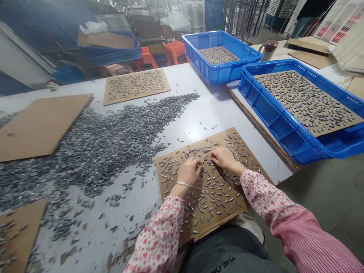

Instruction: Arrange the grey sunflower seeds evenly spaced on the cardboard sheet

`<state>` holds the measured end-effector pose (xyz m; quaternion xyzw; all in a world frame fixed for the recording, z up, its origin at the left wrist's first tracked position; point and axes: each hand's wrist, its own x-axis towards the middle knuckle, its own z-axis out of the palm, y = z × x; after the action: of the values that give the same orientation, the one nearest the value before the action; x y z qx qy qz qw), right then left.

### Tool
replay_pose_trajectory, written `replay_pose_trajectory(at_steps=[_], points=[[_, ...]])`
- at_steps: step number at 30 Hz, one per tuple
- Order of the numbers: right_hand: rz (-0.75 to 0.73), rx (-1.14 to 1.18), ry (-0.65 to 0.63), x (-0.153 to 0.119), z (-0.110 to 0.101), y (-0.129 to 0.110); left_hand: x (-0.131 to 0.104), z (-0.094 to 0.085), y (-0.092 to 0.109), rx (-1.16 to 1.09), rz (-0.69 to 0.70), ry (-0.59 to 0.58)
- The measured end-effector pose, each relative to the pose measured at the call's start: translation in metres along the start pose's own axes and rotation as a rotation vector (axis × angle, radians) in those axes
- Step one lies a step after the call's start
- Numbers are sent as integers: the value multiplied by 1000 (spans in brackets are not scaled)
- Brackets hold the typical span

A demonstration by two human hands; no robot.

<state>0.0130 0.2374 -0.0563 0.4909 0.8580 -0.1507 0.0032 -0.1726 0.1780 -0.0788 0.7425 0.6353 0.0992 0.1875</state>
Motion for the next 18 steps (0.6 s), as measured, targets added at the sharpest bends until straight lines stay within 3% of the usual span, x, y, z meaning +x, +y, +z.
replay_pose_trajectory(at_steps=[4, 8, 13, 18], points=[[-38, 59, 38, 0, 3, 0, 1, -13, -2, 9, -89, 4], [-93, 91, 50, 1, 8, -3, 1, -23, 11, 47, -104, -42], [-82, 63, 35, 8, 13, -8, 13, -11, 22, 181, -75, -21], [-60, 9, 23, 15, 17, -13, 19, 3, 8, 187, -48, 22]])
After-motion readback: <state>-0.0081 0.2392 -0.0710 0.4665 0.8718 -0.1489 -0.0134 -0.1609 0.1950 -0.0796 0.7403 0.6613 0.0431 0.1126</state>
